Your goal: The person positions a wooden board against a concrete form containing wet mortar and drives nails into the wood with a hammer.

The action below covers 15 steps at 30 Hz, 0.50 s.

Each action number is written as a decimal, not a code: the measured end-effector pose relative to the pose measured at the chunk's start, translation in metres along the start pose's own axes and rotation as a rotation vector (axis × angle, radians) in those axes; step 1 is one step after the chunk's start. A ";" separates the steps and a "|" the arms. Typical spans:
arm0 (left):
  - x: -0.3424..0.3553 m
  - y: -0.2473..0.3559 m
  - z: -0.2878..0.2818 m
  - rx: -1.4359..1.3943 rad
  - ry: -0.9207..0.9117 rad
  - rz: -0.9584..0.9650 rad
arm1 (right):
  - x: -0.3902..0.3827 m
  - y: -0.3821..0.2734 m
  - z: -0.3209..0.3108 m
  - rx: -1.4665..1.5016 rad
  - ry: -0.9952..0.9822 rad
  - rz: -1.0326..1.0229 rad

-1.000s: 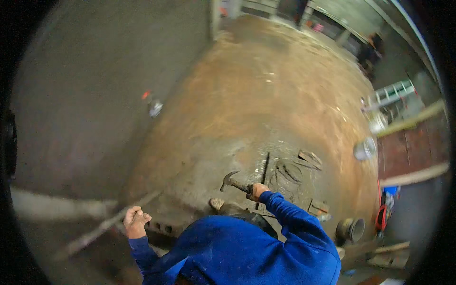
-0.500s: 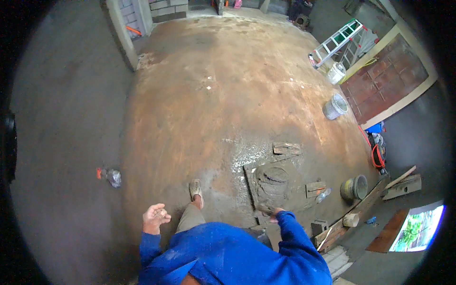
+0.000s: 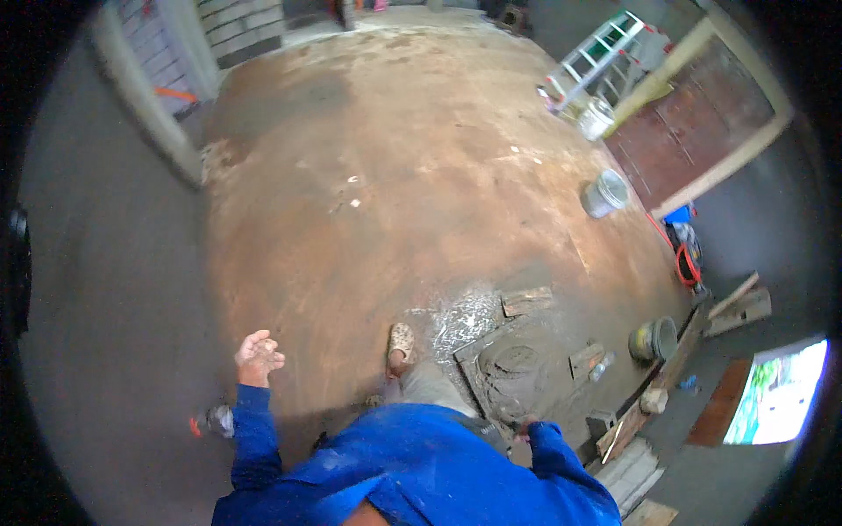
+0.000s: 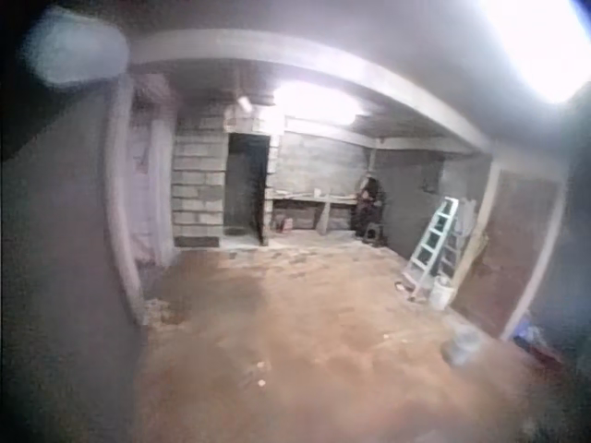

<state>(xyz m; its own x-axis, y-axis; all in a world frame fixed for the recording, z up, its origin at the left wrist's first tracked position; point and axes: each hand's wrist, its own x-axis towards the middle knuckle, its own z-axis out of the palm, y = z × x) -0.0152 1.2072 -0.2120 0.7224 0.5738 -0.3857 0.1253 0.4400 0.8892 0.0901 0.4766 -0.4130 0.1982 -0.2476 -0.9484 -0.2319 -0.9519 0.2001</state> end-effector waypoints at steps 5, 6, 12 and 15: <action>0.105 -0.022 0.063 0.016 -0.031 -0.063 | 0.077 -0.084 -0.054 -0.025 0.255 -0.196; 0.099 -0.021 0.055 0.071 -0.008 -0.054 | -0.005 -0.175 -0.079 -0.097 0.375 -0.279; 0.224 -0.077 0.118 0.530 -0.587 -0.398 | -0.185 -0.195 -0.060 0.657 0.555 -0.456; 0.284 -0.077 0.163 0.839 -0.932 -0.392 | -0.208 -0.200 0.031 0.851 0.759 -0.150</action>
<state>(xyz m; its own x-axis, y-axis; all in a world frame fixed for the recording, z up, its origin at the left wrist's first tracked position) 0.2914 1.2239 -0.3503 0.6948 -0.3312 -0.6384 0.5702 -0.2874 0.7696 0.0658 0.7238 -0.2635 0.7340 -0.4618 -0.4980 -0.6681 -0.6225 -0.4075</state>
